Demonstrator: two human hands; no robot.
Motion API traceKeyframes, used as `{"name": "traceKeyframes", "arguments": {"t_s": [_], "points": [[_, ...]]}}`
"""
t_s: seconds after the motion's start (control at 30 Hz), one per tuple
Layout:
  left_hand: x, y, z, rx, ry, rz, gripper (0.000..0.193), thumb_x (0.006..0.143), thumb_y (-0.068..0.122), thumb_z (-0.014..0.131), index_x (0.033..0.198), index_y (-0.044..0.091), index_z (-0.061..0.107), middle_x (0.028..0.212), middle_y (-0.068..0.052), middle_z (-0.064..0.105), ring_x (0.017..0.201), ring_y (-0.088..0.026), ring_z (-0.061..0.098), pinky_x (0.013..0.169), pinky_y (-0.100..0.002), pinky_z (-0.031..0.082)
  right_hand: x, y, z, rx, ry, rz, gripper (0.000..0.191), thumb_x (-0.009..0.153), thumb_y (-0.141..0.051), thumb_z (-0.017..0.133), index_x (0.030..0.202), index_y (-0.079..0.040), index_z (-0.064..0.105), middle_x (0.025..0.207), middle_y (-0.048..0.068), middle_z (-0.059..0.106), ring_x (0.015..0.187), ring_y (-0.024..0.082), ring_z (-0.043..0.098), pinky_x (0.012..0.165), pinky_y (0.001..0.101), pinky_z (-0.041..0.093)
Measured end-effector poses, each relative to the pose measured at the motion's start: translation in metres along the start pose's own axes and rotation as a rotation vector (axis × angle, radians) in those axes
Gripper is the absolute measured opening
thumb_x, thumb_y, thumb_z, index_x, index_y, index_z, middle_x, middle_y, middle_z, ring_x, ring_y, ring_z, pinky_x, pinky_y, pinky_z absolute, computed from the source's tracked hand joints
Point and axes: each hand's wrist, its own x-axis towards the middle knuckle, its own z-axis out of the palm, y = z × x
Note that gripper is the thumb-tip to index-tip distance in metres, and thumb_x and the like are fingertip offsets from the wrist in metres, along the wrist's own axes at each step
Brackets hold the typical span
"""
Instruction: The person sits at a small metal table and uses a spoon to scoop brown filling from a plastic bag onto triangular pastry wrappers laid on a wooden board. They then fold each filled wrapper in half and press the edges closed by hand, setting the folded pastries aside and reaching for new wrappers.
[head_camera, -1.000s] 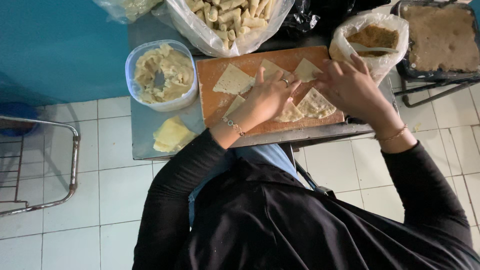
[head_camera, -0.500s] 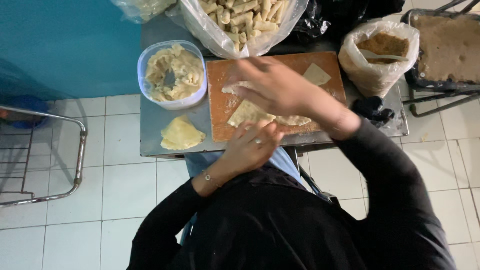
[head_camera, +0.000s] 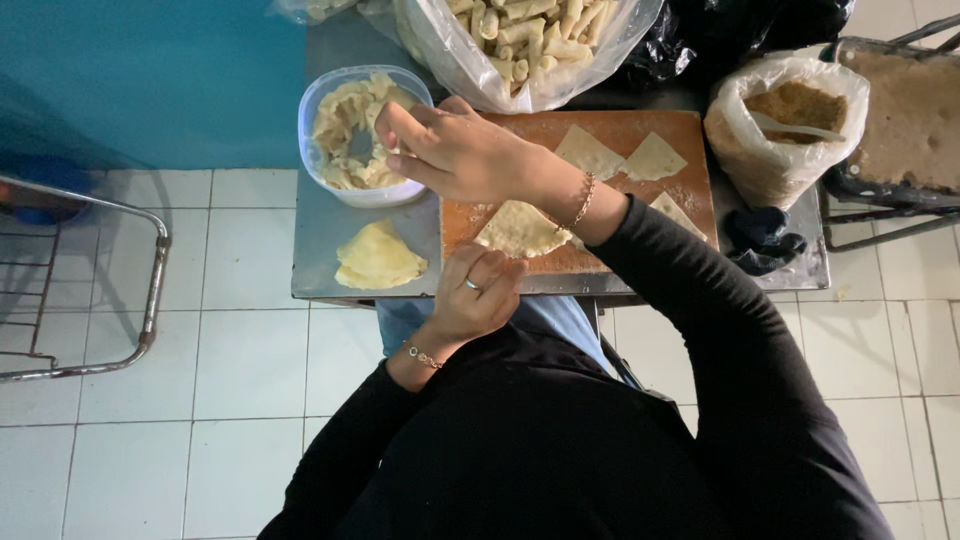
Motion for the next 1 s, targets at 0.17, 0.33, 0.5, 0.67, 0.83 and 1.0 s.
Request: {"name": "traceKeyframes", "arguments": {"t_s": [0.17,0.33,0.5,0.67,0.83,1.0], "points": [[-0.002,-0.001,0.001,0.009,0.002,-0.009,0.03,0.081,0.007,0.076,0.11,0.003,0.072,0.11,-0.013,0.06,0.104,-0.033,0.058,0.089,-0.048,0.053,0.0,-0.001,0.002,0.162,-0.028,0.062,0.018,0.11,-0.019,0.054,0.116,-0.005,0.045,0.098,0.012,0.063,0.085,0.03,0.066,0.075,0.0436,0.047],[0.0,0.001,0.003,0.101,-0.006,-0.04,0.025,0.091,0.007,0.076,0.115,0.001,0.072,0.114,-0.012,0.062,0.109,-0.031,0.062,0.091,-0.044,0.053,-0.038,-0.005,-0.02,0.15,-0.088,0.133,0.017,0.113,-0.017,0.048,0.116,-0.005,0.037,0.104,0.008,0.07,0.111,0.03,0.066,0.099,0.0468,0.046],[0.007,0.004,0.004,0.2,-0.085,-0.061,0.034,0.094,0.016,0.071,0.126,0.004,0.069,0.126,-0.015,0.062,0.117,-0.032,0.061,0.097,-0.048,0.051,-0.101,-0.007,-0.047,0.11,-0.124,0.355,0.021,0.109,-0.018,0.048,0.119,0.0,0.042,0.116,0.011,0.073,0.119,0.031,0.065,0.102,0.0451,0.045],[0.014,0.006,0.004,0.26,-0.187,-0.107,0.045,0.099,0.029,0.068,0.14,0.012,0.064,0.141,-0.014,0.059,0.125,-0.03,0.06,0.1,-0.047,0.046,-0.15,-0.011,-0.056,0.001,-0.036,0.384,0.023,0.106,-0.013,0.053,0.124,0.0,0.047,0.126,0.016,0.068,0.121,0.035,0.062,0.105,0.043,0.046],[0.013,0.013,0.006,0.228,-0.221,-0.126,0.046,0.099,0.035,0.069,0.142,0.021,0.063,0.149,-0.007,0.056,0.133,-0.028,0.054,0.108,-0.05,0.041,-0.203,-0.032,-0.071,-0.043,0.052,0.647,0.028,0.1,-0.007,0.051,0.125,0.003,0.045,0.122,0.01,0.071,0.113,0.026,0.067,0.106,0.0442,0.041],[0.016,0.025,0.023,0.139,-0.229,-0.139,0.047,0.098,0.033,0.071,0.142,0.02,0.064,0.148,-0.004,0.056,0.137,-0.029,0.053,0.11,-0.052,0.04,-0.222,-0.046,-0.064,-0.343,0.022,0.611,0.042,0.094,-0.006,0.059,0.135,-0.003,0.052,0.128,0.015,0.066,0.125,0.033,0.059,0.108,0.0449,0.038]]}}
